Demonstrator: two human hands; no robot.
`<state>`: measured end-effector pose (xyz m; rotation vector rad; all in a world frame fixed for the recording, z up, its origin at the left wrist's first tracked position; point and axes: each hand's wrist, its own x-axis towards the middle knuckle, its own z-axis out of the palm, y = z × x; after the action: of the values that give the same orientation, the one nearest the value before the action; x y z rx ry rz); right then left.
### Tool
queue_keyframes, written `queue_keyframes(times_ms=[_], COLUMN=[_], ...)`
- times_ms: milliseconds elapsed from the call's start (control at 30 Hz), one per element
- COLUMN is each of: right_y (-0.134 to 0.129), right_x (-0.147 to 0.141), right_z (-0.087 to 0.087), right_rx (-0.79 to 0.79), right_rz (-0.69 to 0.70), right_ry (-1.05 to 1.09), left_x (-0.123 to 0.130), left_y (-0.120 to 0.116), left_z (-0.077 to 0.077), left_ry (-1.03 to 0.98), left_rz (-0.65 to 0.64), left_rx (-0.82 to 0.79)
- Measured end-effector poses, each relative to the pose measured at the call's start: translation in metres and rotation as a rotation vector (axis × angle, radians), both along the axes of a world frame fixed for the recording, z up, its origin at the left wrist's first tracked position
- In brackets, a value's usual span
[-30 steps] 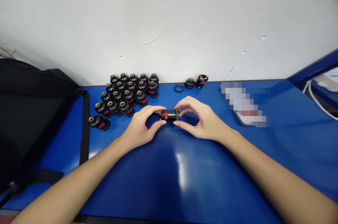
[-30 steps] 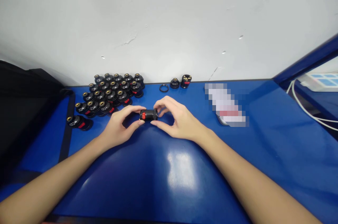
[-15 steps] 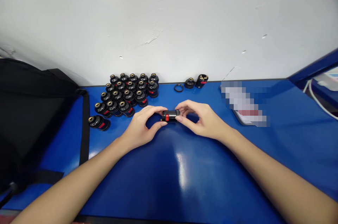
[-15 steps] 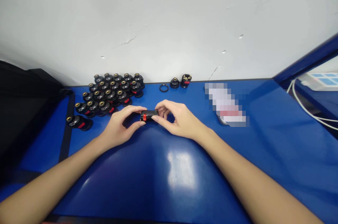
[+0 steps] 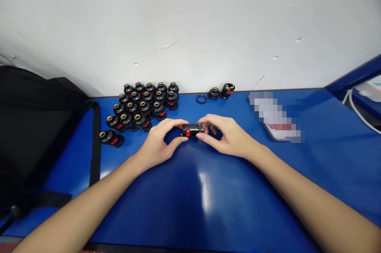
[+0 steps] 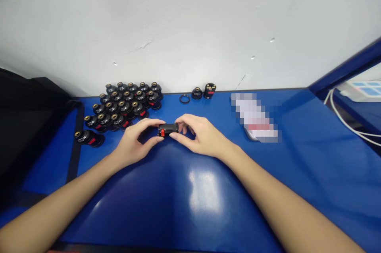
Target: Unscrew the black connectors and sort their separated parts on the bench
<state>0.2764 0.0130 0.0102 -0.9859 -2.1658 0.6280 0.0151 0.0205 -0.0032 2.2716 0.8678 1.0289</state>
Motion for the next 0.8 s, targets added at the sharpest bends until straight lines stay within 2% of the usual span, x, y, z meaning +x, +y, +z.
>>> queue_keyframes(times_ms=[100,300,633,800], right_y=[0.0000,0.0001,-0.0006,-0.0002], right_x=[-0.0007,0.0016,0.0007,0.0024], right_z=[0.0002,0.0002,0.0019,0.0013], right_rx=[-0.049,0.049,-0.015,0.036], right_rz=[-0.020,0.036,0.022,0.025], right_ry=[-0.034,0.041,-0.026,-0.023], left_x=[0.0004,0.0012,0.0005,0.0008], left_y=[-0.0001,-0.0016,0.0018,-0.0002], left_z=[0.0007,0.0034,-0.0009,0.0016], left_ry=[0.003,0.016,-0.008,0.006], left_rz=[-0.007,0.027,0.008,0.034], left_rx=[0.003,-0.018,0.021,-0.009])
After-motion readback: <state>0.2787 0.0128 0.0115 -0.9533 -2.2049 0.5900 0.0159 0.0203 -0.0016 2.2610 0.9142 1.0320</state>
